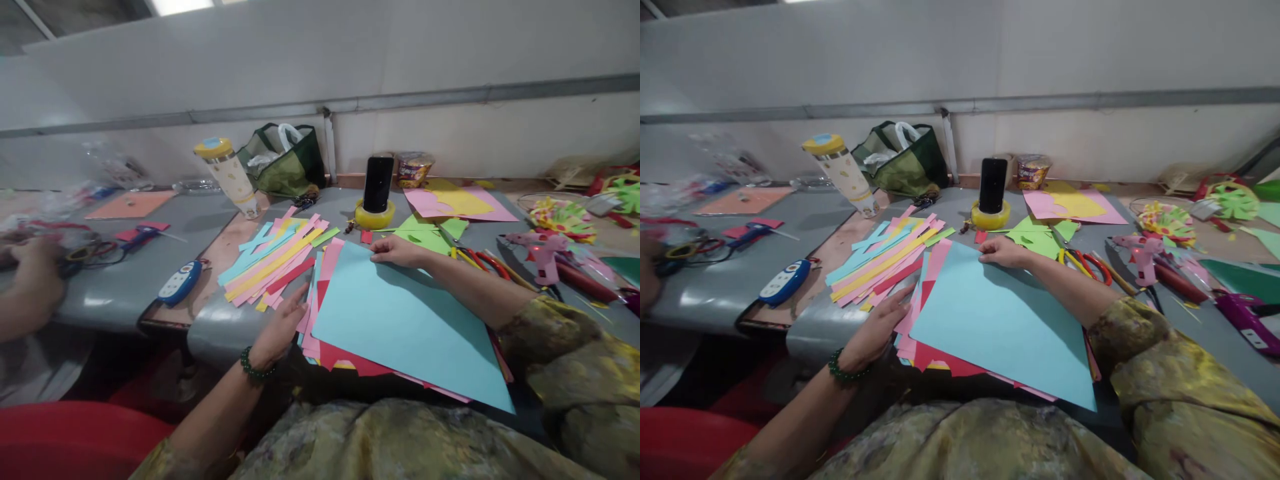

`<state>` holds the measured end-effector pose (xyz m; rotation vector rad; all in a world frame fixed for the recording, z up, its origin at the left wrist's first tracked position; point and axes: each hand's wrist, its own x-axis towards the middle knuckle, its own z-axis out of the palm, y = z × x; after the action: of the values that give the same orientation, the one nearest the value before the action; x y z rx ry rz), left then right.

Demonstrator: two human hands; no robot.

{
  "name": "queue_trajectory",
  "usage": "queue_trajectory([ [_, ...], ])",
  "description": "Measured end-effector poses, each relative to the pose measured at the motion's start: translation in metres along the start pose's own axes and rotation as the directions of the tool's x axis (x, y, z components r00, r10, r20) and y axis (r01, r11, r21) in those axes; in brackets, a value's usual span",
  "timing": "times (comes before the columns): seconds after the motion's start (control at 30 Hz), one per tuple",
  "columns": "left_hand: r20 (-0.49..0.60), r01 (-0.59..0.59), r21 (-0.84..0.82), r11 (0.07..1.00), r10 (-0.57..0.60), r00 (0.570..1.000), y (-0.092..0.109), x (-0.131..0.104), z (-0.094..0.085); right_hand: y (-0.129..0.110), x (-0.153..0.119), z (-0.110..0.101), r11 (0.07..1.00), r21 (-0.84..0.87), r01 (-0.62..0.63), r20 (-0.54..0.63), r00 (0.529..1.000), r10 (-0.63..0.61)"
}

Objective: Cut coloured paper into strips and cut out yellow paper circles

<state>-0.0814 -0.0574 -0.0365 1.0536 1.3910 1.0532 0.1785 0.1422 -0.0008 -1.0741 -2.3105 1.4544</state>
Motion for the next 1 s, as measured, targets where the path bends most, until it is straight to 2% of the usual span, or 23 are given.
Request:
queue_trajectory([
  [0.13, -0.053, 0.017, 0.118, 0.993, -0.01, 0.999, 0.007, 0.004, 0.007, -0.004, 0.006, 0.003, 0.996, -0.092, -0.009, 0.003, 1.0, 0.009],
  [0.23, -0.012, -0.104, 0.372, 0.922, 0.117, 0.993, 0.013, 0.011, 0.007, -0.008, 0.013, 0.006, 0.982, -0.189, -0.003, -0.049, 0.999, -0.007],
  [0.3, 0.023, -0.199, 0.585, 0.787, 0.229, 0.973, 0.016, 0.011, 0.006, -0.014, 0.011, 0.007, 0.965, -0.261, 0.0, -0.127, 0.991, -0.035],
  [0.4, 0.118, -0.316, 0.816, 0.485, 0.395, 0.911, 0.022, 0.003, 0.005, -0.025, -0.013, 0.008, 0.914, -0.405, -0.005, -0.209, 0.974, -0.087],
  [0.47, 0.291, -0.433, 0.847, 0.309, 0.413, 0.863, 0.024, -0.003, 0.007, -0.032, -0.045, 0.018, 0.831, -0.555, 0.03, -0.129, 0.984, -0.122],
  [0.53, 0.464, -0.546, 0.81, 0.216, 0.333, 0.821, 0.024, -0.005, 0.013, -0.038, -0.085, 0.039, 0.744, -0.66, 0.107, -0.007, 0.989, -0.148],
  [0.6, 0.544, -0.59, 0.784, 0.193, 0.243, 0.803, 0.022, -0.005, 0.02, -0.037, -0.123, 0.066, 0.66, -0.736, 0.154, 0.057, 0.984, -0.166],
  [0.67, 0.548, -0.585, 0.788, 0.192, 0.213, 0.809, 0.019, -0.003, 0.025, -0.031, -0.153, 0.09, 0.592, -0.795, 0.13, 0.021, 0.982, -0.188],
  [0.73, 0.532, -0.575, 0.797, 0.183, 0.236, 0.813, 0.017, -0.002, 0.028, -0.023, -0.171, 0.104, 0.559, -0.825, 0.086, -0.04, 0.977, -0.209],
  [0.87, 0.543, -0.608, 0.777, 0.165, 0.315, 0.779, 0.016, -0.001, 0.026, -0.016, -0.182, 0.102, 0.609, -0.791, 0.06, -0.091, 0.973, -0.214],
  [0.93, 0.551, -0.636, 0.744, 0.205, 0.351, 0.757, 0.018, -0.001, 0.024, -0.019, -0.184, 0.096, 0.661, -0.749, 0.04, -0.137, 0.967, -0.214],
  [1.0, 0.528, -0.641, 0.715, 0.278, 0.386, 0.756, 0.023, -0.003, 0.022, -0.022, -0.186, 0.091, 0.696, -0.718, 0.011, -0.179, 0.963, -0.199],
])
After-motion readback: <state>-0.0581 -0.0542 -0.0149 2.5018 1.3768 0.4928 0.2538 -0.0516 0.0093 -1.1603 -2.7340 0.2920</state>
